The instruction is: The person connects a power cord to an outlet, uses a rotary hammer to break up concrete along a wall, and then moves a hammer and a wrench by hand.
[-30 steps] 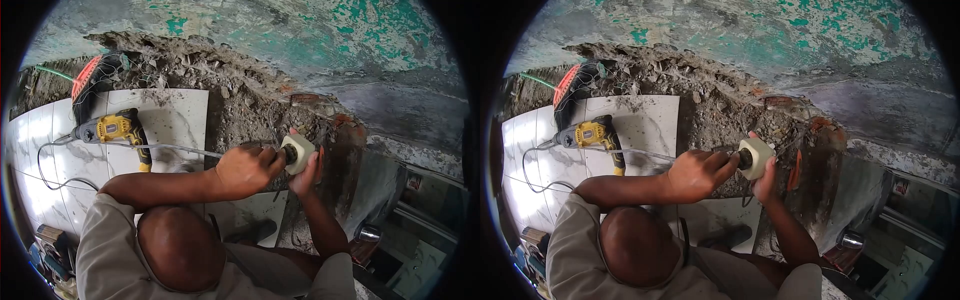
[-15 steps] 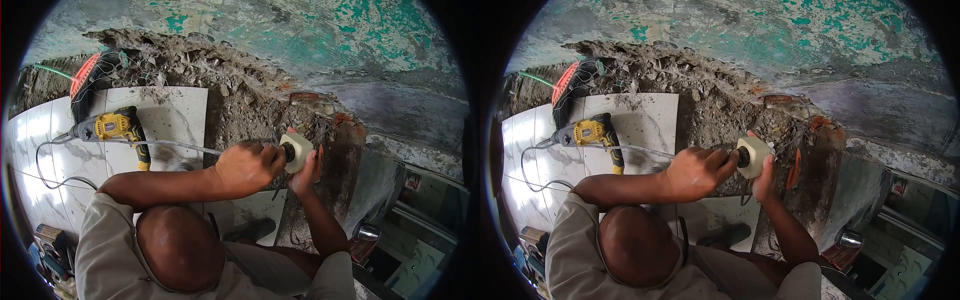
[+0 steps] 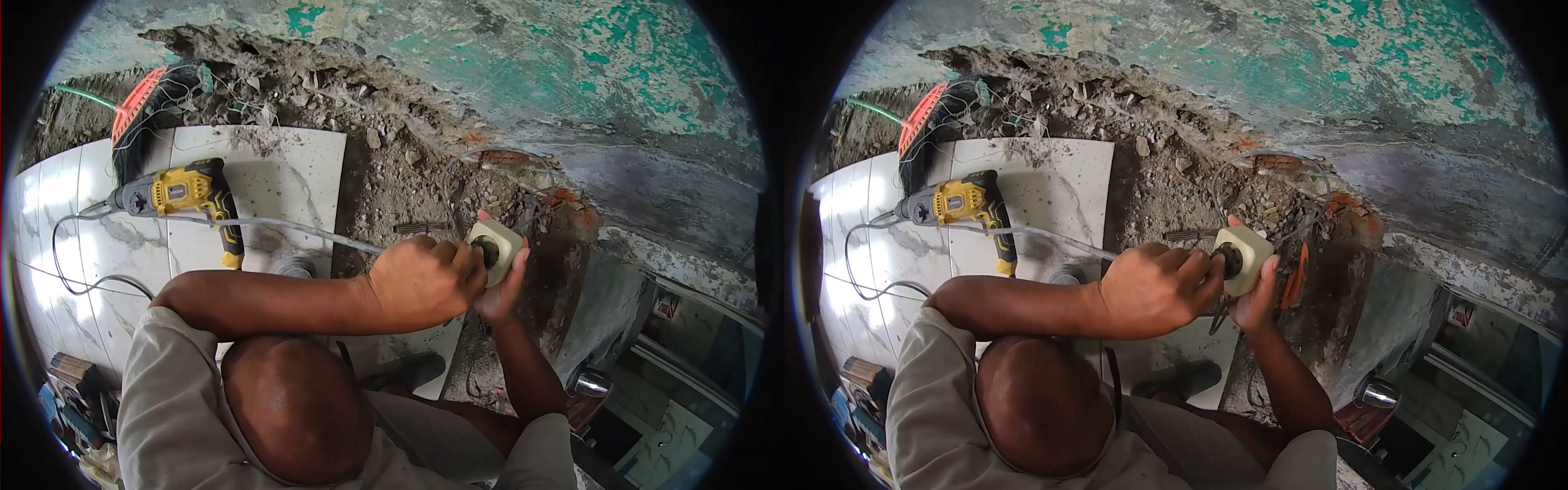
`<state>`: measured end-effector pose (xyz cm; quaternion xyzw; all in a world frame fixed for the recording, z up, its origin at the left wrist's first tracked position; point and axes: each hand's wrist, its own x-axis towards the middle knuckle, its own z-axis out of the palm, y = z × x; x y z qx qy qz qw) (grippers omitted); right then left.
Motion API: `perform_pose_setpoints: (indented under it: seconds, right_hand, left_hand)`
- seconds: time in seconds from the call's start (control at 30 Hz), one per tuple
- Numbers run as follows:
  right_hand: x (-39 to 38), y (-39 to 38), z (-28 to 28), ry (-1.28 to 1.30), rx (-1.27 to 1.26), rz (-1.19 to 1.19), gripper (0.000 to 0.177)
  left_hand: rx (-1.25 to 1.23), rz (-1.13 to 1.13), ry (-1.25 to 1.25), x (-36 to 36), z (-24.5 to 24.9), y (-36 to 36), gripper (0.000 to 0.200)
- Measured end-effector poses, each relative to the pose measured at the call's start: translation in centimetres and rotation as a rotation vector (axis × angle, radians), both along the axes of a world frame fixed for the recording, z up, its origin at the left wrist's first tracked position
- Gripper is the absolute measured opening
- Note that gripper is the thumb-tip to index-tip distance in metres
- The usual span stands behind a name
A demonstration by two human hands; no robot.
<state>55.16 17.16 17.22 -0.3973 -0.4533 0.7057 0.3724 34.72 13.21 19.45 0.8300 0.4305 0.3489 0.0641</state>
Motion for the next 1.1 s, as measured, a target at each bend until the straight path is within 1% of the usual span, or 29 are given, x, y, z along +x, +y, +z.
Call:
perform_pose_setpoints:
  seconds: [0.13,0.23,0.3,0.33,0.4,0.43,0.5,0.53,0.6,0.73,0.8,0.83,0.87,0.93,0.97,1.0,1.03,1.07,1.1]
  right_hand:
    - [0.2,0.0,-0.2,-0.007,-0.022,-0.008,0.059]
    - [0.4,0.1,-0.4,-0.027,0.054,0.045,0.061]
    - [0.2,-0.1,-0.2,-0.142,0.109,0.043,0.068]
    - [-0.1,-0.2,-0.1,-0.143,0.11,0.042,0.068]
    - [-1.2,-0.5,0.2,-0.342,0.204,-0.044,0.091]
    - [-1.1,-0.5,0.4,-0.341,0.205,-0.048,0.091]
    - [-0.8,-0.3,0.9,-0.38,0.209,0.075,0.089]
    - [-0.7,-0.2,1.1,-0.375,0.211,0.072,0.089]
    - [-0.8,-0.3,1.3,-0.391,0.263,0.126,0.083]
    - [-1.1,-1.4,0.3,-0.408,0.279,0.169,0.078]
    - [-1.1,-1.4,0.0,-0.526,0.32,0.218,0.073]
    - [-0.6,-1.1,0.0,-0.473,0.232,0.312,0.068]
    - [-0.4,-1.1,-0.5,-0.468,0.238,0.302,0.068]
    - [0.3,-1.1,-1.6,-0.523,0.251,0.493,0.063]
    - [0.9,-0.4,-1.6,-0.628,0.267,0.605,0.063]
    - [1.8,0.3,-2.0,-0.63,0.275,0.583,0.063]
    - [3.0,1.1,-2.8,-0.81,0.378,0.435,0.065]
    - [4.2,2.2,-3.6,-0.984,0.477,0.283,0.067]
    - [5.6,3.8,-4.0,-1.115,0.461,0.073,0.071]
  left_hand:
    - [-0.046,-0.008,0.003,0.0,0.1,0.0,0.037]
    - [-0.118,0.01,-0.017,-0.1,-0.1,0.0,0.038]
    - [-0.26,-0.012,-0.081,-0.1,-0.3,-0.1,0.039]
    - [-0.259,-0.013,-0.082,-0.1,-0.3,-0.1,0.039]
    - [-0.373,-0.031,-0.086,-0.2,-0.2,0.0,0.04]
    - [-0.372,-0.034,-0.085,-0.2,-0.3,0.0,0.04]
    - [-0.402,-0.053,-0.151,-0.2,-0.8,0.3,0.039]
    - [-0.401,-0.054,-0.146,-0.1,-1.0,0.3,0.039]
    - [-0.339,-0.075,-0.19,0.0,-1.4,0.2,0.038]
    - [-0.353,-0.114,-0.154,-0.3,-2.0,-0.2,0.038]
    - [-0.377,-0.098,-0.17,-0.5,-2.9,-0.1,0.037]
    - [-0.376,-0.103,-0.159,-0.8,-3.3,-0.2,0.037]
    - [-0.45,-0.126,-0.141,-1.3,-3.7,-0.2,0.034]
    - [-0.597,-0.203,-0.157,-2.7,-4.6,-0.5,0.028]
    - [-0.664,-0.254,-0.185,-4.1,-5.2,-0.8,0.025]
    - [-0.729,-0.283,-0.224,-5.5,-5.9,-1.5,0.023]
    - [-0.794,-0.307,-0.262,-7.2,-6.6,-2.7,0.021]
    - [-0.862,-0.313,-0.238,-8.9,-7.5,-4.1,0.02]
    - [-0.931,-0.316,-0.215,-10.7,-8.0,-5.7,0.019]
